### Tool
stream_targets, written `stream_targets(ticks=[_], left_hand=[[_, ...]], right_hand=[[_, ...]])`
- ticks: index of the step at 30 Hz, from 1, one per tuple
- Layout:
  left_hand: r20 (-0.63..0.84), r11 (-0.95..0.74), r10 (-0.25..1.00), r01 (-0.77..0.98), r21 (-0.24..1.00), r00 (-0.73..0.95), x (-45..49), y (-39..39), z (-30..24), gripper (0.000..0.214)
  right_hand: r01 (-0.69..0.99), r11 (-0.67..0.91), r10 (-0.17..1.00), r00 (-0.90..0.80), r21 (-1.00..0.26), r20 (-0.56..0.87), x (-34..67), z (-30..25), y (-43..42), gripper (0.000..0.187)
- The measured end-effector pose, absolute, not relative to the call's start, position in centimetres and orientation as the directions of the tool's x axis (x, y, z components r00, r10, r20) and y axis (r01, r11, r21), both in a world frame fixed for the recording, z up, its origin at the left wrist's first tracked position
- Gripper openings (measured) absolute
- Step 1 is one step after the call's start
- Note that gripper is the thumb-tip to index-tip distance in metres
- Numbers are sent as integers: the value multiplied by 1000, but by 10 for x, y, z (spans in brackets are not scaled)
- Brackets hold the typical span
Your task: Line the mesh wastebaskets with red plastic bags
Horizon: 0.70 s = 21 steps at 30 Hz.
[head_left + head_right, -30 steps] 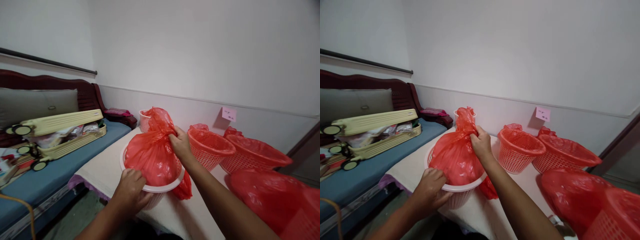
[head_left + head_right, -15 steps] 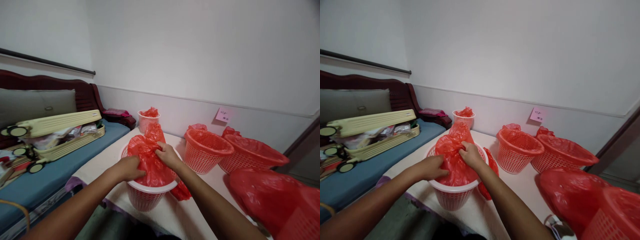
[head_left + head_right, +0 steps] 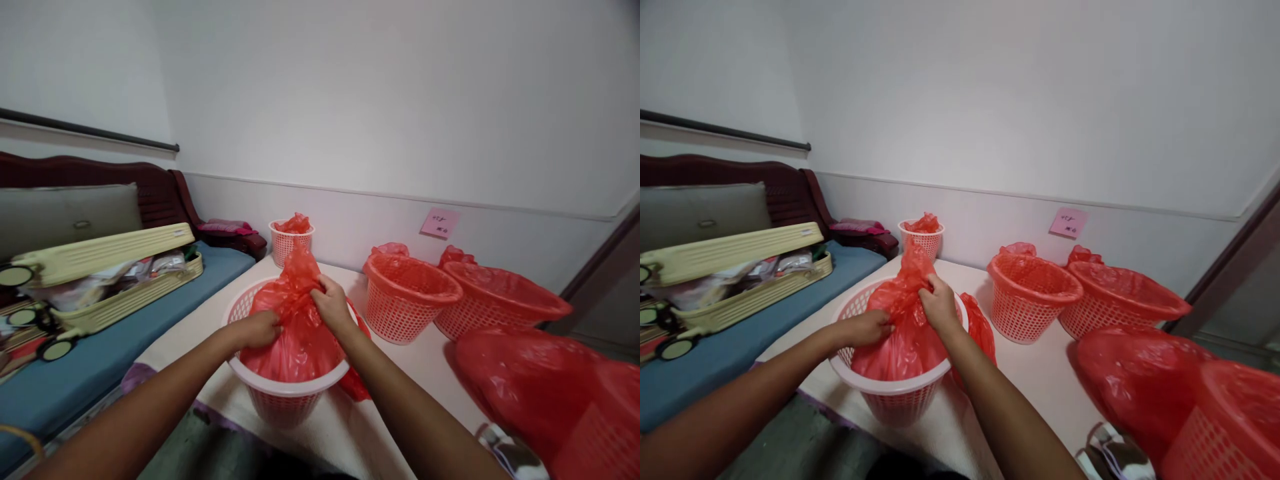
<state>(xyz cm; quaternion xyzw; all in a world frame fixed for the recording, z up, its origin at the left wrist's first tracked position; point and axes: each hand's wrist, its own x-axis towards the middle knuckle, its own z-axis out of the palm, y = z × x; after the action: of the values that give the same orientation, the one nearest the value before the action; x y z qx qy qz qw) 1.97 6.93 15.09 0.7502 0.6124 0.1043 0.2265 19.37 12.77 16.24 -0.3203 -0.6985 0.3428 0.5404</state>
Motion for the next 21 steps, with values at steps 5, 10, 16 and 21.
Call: stream_targets(ticks=[5,10,16,21], left_hand=[[234,-181,971,767,616,41,12,75,157,47],[66,-118,993,748,653,99,8,73,146,33],[-26,-92,991,812,577,130,14,71,138,27],[-118,-126,965,804,581,236,19,62,158,41]], right_hand=[[-14,567,822,-55,-824,567,192,179,139,22],[35,533,838,-156,-845,523,181,172,145,19],[196,496,846,-329,-846,419,181,146,141,5],[179,540,835,-239,-822,496,190,150,144,18]])
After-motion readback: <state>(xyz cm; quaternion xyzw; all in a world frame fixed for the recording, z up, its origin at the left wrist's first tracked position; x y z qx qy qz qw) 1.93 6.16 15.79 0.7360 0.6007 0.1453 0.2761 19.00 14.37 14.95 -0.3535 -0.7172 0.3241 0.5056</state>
